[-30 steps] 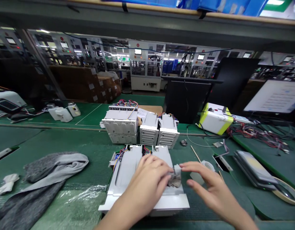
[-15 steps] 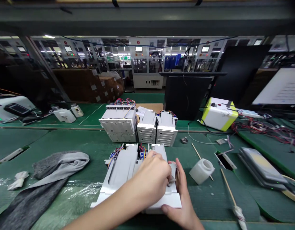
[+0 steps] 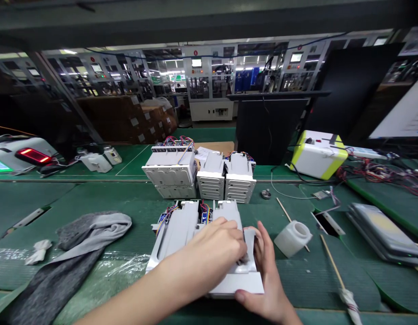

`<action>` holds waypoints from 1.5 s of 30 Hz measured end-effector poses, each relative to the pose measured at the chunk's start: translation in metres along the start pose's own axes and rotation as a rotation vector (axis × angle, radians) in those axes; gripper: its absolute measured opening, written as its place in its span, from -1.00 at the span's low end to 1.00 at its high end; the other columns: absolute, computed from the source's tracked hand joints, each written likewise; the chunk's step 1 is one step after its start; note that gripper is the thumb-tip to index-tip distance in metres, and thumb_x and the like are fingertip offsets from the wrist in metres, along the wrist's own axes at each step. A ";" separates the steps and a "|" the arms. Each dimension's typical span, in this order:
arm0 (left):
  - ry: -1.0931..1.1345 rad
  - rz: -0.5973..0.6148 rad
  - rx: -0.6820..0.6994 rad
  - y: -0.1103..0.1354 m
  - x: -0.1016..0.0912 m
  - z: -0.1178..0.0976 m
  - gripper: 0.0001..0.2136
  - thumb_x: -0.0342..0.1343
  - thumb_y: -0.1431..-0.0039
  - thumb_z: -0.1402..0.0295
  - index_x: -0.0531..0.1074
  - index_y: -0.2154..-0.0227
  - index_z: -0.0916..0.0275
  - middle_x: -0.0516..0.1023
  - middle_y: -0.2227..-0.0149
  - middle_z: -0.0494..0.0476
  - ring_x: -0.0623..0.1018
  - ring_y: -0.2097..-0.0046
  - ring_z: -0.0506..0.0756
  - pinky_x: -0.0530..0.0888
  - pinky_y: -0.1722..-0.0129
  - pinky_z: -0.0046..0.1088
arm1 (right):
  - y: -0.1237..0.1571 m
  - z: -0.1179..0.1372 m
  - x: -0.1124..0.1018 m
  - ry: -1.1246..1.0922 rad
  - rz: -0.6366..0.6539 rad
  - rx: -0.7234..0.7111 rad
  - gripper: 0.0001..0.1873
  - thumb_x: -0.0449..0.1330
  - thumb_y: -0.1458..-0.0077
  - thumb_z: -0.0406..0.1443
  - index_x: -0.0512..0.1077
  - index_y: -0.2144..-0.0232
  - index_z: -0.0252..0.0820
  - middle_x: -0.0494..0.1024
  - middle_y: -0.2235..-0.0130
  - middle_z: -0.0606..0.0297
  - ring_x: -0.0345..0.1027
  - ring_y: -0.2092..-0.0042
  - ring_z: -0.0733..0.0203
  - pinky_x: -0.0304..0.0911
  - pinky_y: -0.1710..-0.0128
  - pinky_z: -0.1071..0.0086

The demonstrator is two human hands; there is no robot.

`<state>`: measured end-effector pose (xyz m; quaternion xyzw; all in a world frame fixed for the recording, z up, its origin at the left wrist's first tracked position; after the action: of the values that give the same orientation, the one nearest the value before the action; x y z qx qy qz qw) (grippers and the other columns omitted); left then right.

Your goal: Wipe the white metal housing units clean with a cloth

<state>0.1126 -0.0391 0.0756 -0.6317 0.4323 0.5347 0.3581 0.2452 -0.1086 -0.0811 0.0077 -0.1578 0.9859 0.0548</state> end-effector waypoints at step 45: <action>0.428 -0.189 -0.366 -0.015 0.027 0.023 -0.80 0.22 -0.12 0.44 0.51 0.17 0.13 0.58 0.25 0.04 0.48 0.10 0.15 0.33 0.02 -0.26 | -0.002 -0.002 0.009 -0.177 -0.040 -0.016 0.30 0.41 0.19 0.02 -0.35 -0.34 0.01 -0.03 -0.37 0.10 -0.13 -0.38 -0.08 -0.09 -0.32 0.10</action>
<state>0.1197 -0.0173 0.0448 -0.8216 0.3335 0.4226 0.1873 0.2361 -0.1050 -0.0824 0.0977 -0.1699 0.9787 0.0603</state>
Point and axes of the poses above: each hand's wrist, its own y-axis away from the middle knuckle, its own x-axis out of the palm, z = x × y, the point moved 2 cm from there along -y, towards the middle knuckle
